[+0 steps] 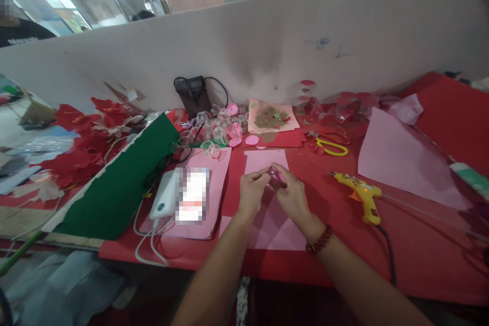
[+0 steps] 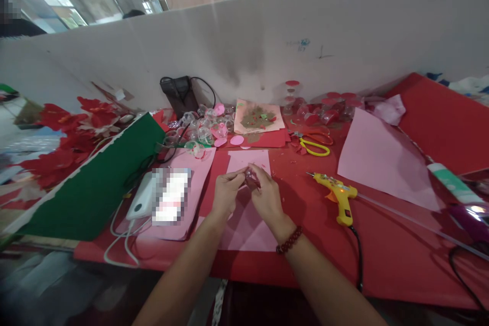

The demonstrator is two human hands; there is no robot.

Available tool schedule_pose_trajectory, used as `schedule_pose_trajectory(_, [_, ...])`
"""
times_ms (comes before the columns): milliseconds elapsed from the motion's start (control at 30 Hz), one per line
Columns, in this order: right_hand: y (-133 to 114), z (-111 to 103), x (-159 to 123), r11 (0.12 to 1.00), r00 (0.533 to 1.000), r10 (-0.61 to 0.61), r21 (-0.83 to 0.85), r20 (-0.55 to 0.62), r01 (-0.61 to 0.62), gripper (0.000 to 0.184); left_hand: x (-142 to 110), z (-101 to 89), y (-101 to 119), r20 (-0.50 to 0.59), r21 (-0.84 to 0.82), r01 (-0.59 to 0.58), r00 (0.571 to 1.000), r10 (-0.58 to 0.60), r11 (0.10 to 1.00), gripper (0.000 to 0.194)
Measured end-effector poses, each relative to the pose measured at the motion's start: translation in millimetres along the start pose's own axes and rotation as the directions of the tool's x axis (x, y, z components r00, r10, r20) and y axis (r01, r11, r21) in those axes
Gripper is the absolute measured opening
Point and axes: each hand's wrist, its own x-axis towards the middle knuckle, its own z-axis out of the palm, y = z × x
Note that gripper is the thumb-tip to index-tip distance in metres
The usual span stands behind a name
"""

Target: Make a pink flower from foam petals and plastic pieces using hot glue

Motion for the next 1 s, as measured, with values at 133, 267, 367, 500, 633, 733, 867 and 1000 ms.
schedule_pose_trajectory(133, [3.7, 1.1, -0.7, 1.0, 1.0, -0.017, 0.006, -0.022, 0.017, 0.041, 0.5, 4.0, -0.7, -0.007, -0.043, 0.025, 1.0, -0.026, 0.999, 0.03])
schedule_pose_trajectory(267, [4.5, 2.1, -1.2, 0.999, 0.999, -0.003, 0.036, -0.039, 0.005, 0.041, -0.7, 4.4, 0.0, -0.022, -0.049, 0.026, 0.999, -0.027, 0.998, 0.03])
schedule_pose_trajectory(367, [1.9, 1.7, 0.2, 0.996, 0.999, 0.021, 0.092, -0.035, -0.018, 0.041, -1.8, -0.1, 2.3, 0.033, -0.059, 0.025, 0.999, -0.023, 0.998, 0.031])
schedule_pose_trajectory(500, [-1.5, 1.2, 2.6, 0.985, 0.998, 0.043, 0.17, -0.035, -0.037, 0.043, -2.7, -7.5, 5.9, 0.093, -0.079, -0.027, 0.995, 0.034, 0.997, 0.031])
schedule_pose_trajectory(633, [-1.4, 0.7, 2.7, 0.979, 0.994, 0.091, 0.185, -0.052, -0.08, 0.045, -2.4, -10.1, 4.6, 0.065, 0.061, -0.151, 0.987, 0.147, 0.987, 0.025])
schedule_pose_trajectory(733, [-1.3, -0.8, 1.4, 0.986, 0.992, 0.11, 0.133, -0.068, -0.101, 0.049, -1.2, -10.7, 1.9, 0.066, 0.226, -0.266, 0.964, 0.258, 0.937, 0.018])
schedule_pose_trajectory(867, [-3.7, -2.3, -0.1, 0.991, 0.994, 0.097, 0.099, -0.044, -0.093, 0.049, 0.8, -12.8, 1.9, 0.083, 0.353, -0.393, 0.917, 0.39, 0.849, 0.007])
schedule_pose_trajectory(1000, [-6.7, -1.9, 0.1, 0.993, 0.996, 0.079, 0.09, -0.037, -0.076, 0.047, 1.0, -14.9, 6.0, 0.152, 0.414, -0.506, 0.858, 0.491, 0.756, 0.007])
